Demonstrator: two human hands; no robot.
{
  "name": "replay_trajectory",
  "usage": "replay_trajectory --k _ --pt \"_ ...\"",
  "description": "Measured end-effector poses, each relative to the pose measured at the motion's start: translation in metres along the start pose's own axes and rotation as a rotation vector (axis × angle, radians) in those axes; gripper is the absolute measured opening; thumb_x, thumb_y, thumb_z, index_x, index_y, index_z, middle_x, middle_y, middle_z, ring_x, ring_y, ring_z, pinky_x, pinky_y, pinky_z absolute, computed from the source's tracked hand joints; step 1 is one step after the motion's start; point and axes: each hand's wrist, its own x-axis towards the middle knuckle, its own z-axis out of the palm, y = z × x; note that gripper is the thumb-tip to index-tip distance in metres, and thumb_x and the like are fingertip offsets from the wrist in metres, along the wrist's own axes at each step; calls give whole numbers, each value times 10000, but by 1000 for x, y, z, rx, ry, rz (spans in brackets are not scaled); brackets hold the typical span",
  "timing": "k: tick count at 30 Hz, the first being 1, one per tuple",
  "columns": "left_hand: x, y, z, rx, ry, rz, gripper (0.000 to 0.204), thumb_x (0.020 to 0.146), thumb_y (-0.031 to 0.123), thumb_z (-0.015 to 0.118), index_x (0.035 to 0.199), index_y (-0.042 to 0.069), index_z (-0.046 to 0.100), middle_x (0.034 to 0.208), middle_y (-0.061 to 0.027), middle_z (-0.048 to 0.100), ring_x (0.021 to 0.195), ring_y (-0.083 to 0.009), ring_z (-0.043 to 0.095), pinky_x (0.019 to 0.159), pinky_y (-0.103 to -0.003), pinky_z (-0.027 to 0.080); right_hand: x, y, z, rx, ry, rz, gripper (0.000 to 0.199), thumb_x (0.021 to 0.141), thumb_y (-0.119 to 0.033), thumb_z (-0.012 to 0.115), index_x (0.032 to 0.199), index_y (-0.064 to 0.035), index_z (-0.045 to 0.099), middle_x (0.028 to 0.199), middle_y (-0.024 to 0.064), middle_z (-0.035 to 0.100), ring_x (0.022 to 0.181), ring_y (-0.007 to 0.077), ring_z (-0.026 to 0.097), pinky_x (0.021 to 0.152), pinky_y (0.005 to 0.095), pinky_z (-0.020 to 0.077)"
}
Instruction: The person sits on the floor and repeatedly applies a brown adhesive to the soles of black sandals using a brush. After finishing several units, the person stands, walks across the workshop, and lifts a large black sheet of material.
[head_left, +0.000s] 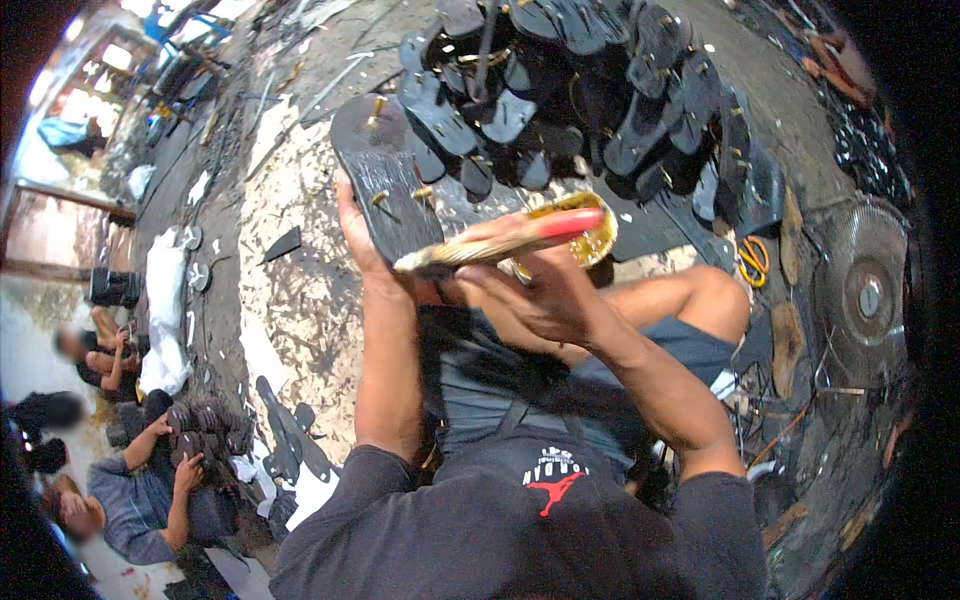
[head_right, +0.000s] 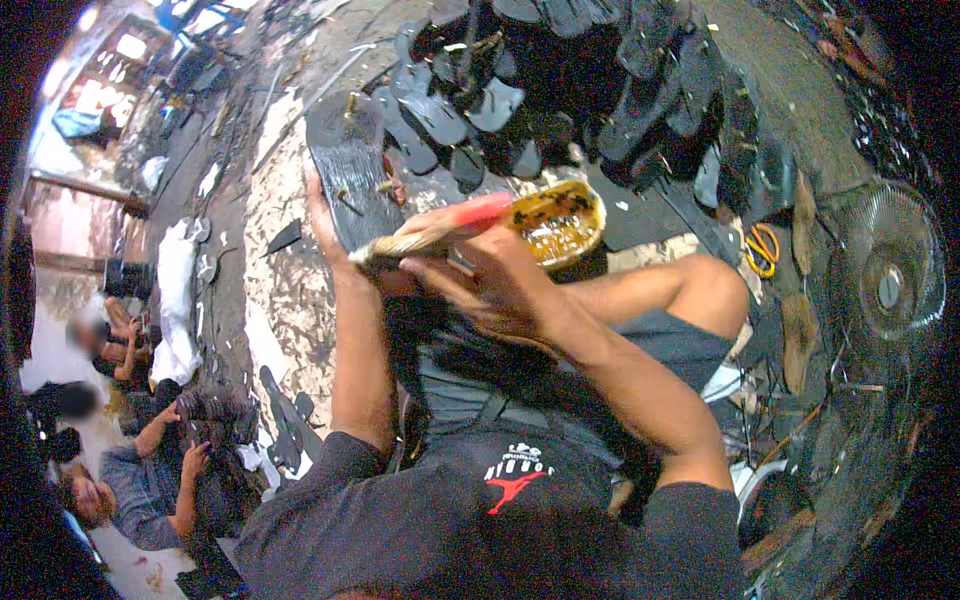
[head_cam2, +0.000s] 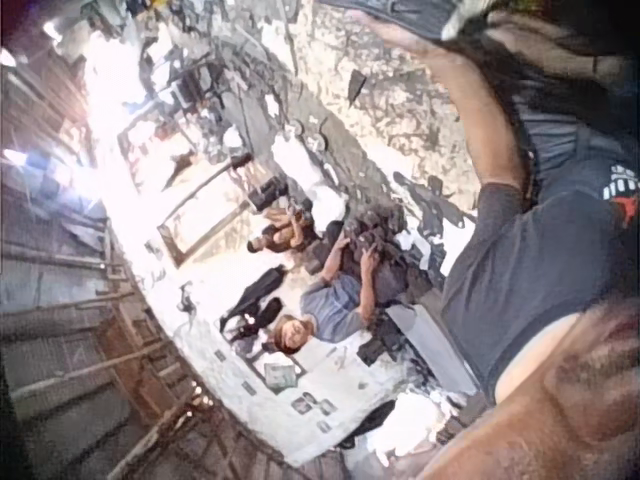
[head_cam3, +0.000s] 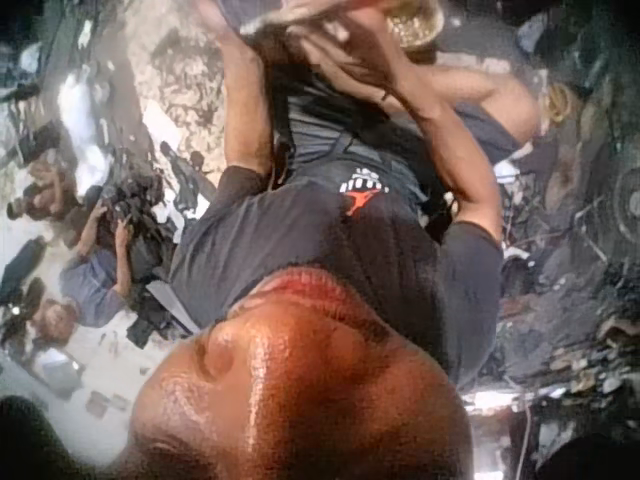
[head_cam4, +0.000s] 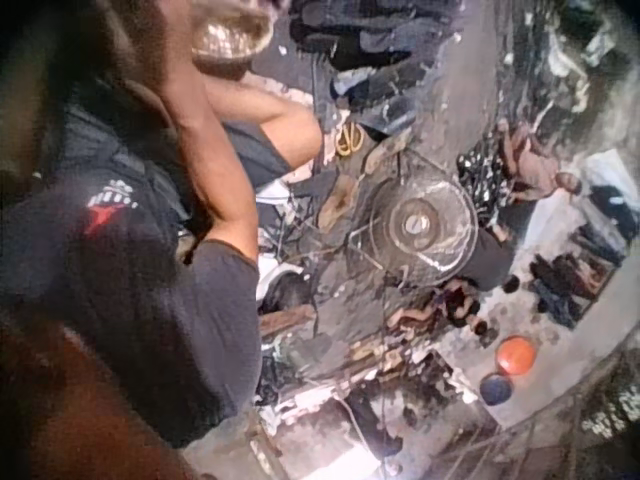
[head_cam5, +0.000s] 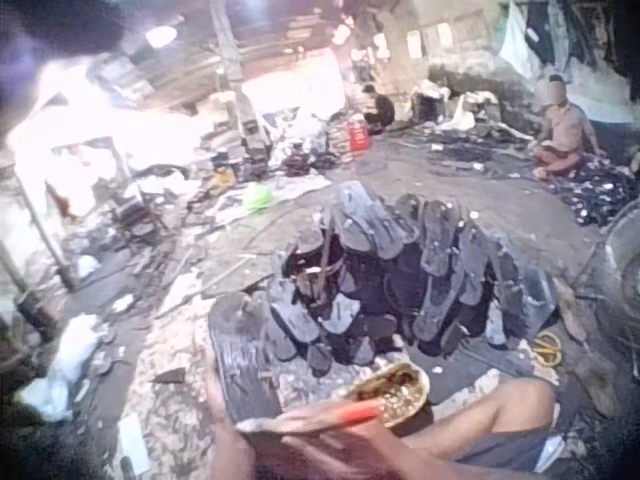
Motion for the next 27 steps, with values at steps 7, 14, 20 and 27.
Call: replay_trajectory --k 7,14,20,27 --pt "17 100 -62 296 459 181 614 989 545 437 1324 45 561 1213 -151 657 1043 -343 648 907 -481 535 19 -3 -93 156 727 154 312 1011 -227 622 1248 -30 574 1117 14 631 968 81 574 825 247 479" --pt "-65 98 -252 -79 602 -59 500 1014 400 444 1262 -18 559 1221 -173 651 1107 -301 627 974 -479 543 -14 28 -111 83 754 330 351 987 -266 660 1253 -48 589 1056 -21 646 884 53 553 737 230 453" --pt "-33 104 -212 283 422 41 307 974 112 585 1250 -22 560 1237 -107 629 1058 -218 637 948 -383 580 -24 26 -144 84 867 266 321 983 -243 667 1200 -14 612 984 -26 628 832 49 524 745 226 431" --pt "87 -26 77 379 -64 -25 602 983 66 605 1492 -58 310 1346 -170 532 1217 -256 560 1079 -458 475 -63 15 -173 77 1115 291 305 954 -295 698 1094 -28 648 962 -17 626 845 59 542 763 233 440"
